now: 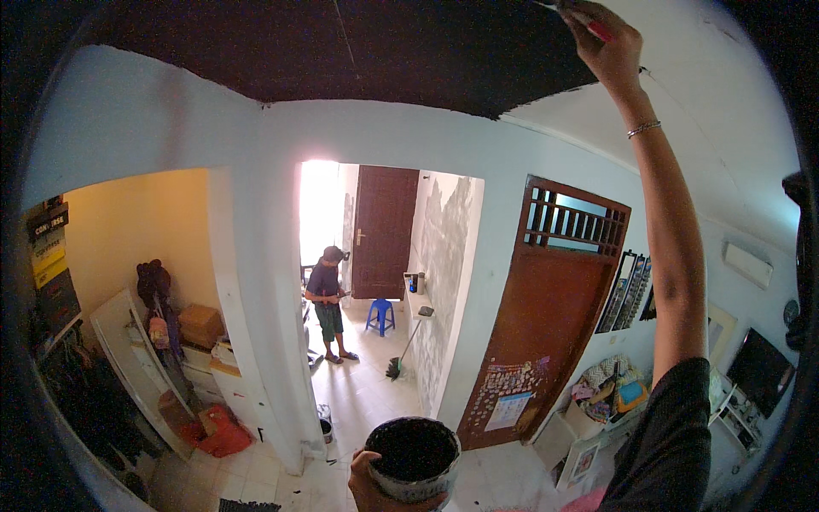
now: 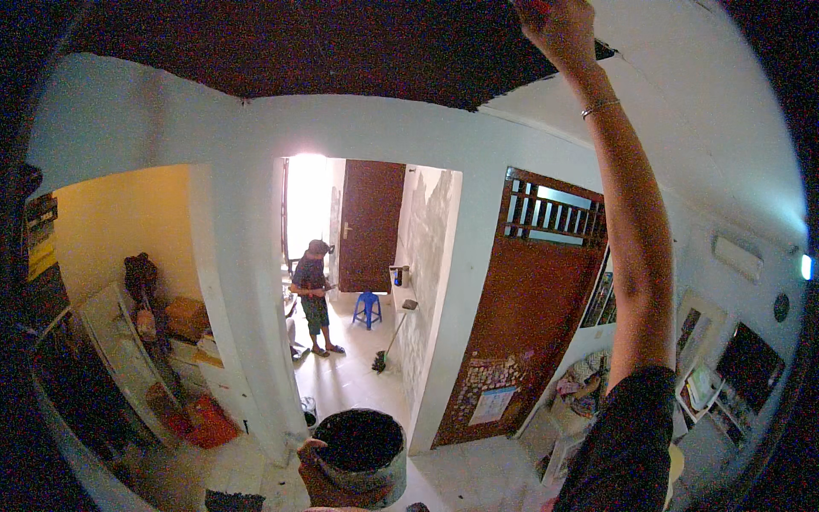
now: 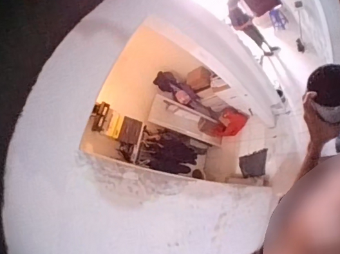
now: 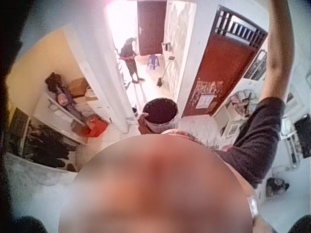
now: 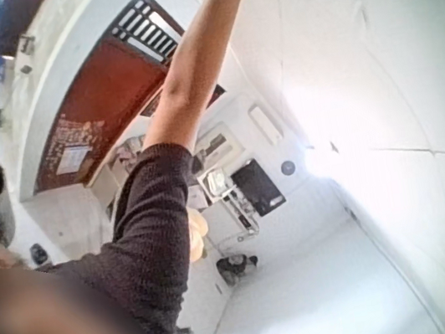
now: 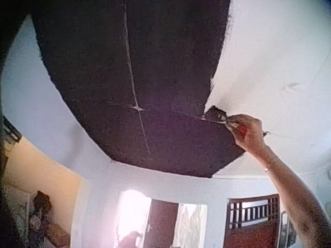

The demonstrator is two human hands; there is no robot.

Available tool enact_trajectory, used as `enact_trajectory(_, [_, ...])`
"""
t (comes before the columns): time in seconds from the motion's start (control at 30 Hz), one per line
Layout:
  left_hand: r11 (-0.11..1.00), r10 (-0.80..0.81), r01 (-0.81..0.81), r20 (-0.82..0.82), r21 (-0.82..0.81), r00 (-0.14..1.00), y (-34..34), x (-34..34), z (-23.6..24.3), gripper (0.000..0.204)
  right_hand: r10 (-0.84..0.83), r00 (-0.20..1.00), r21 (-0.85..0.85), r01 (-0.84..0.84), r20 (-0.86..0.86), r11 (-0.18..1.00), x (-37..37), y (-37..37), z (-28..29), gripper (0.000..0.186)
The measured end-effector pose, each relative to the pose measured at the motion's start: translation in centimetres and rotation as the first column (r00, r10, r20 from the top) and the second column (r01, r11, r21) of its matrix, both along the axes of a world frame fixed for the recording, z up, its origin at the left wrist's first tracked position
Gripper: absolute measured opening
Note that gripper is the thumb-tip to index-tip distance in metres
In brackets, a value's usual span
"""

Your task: The person paints a ceiling black using a paintbrush and a paint can. They repeatedly dip the brush into the can and apply paint to the ceiling in long strokes, working across different sections.

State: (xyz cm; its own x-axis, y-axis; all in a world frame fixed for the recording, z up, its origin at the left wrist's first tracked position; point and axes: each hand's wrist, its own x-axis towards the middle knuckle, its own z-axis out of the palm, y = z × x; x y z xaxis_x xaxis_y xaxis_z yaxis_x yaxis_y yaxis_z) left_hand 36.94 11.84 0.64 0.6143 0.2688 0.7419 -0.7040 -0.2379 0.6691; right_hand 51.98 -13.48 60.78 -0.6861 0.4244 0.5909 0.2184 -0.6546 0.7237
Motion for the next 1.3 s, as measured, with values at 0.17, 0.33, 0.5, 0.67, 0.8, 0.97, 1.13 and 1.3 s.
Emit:
enact_trajectory(0.17, [1.0,0.004,-0.004,-0.053,0.0,0.999,-0.5,-0.6,0.3,0.111,-0.048,0.988,0.019,0.052,-0.146,0.998,-2.3,-0.8,1.1,0.012])
enact_trajectory(0.33, [1.0,0.007,-0.008,0.024,0.03,1.0,-0.5,-0.8,0.6,0.112,-0.139,0.971,0.004,0.141,0.195,0.99,-4.1,-2.1,1.0,0.018])
enact_trajectory(0.5, [0.999,-0.05,0.05,-0.059,0.001,0.997,-1.0,-1.3,0.1,0.111,-0.328,0.944,-0.034,0.329,0.032,0.944,-4.5,-0.5,1.2,0.016])
enact_trajectory(0.67, [0.999,0.004,-0.005,0.026,0.04,1.0,-1.2,-0.7,-1.6,0.112,-0.159,0.975,0.006,0.16,0.152,0.987,-6.1,-1.1,1.9,0.01])
enact_trajectory(0.8, [1.0,-0.016,0.016,0.0,0.026,1.0,-0.8,-0.4,-2.7,0.112,-0.309,0.943,-0.127,0.324,0.124,0.937,-6.2,-1.2,1.8,0.017])
enact_trajectory(0.97, [0.998,-0.028,0.028,-0.008,0.047,1.0,-1.1,0.1,-3.7,0.112,-0.155,0.985,-0.045,0.153,-0.072,0.987,-8.2,-0.2,2.3,0.011])
enact_trajectory(1.13, [0.997,-0.053,0.052,-0.01,-0.049,0.999,-1.4,1.1,-5.1,0.113,-0.097,0.994,-0.088,0.101,0.04,0.991,-10.3,0.1,0.1,0.012])
enact_trajectory(1.3, [0.993,-0.076,0.074,-0.019,-0.093,0.997,-2.3,1.8,-6.1,0.114,-0.247,0.969,-0.013,0.247,-0.027,0.969,-12.5,1.9,0.4,0.01])
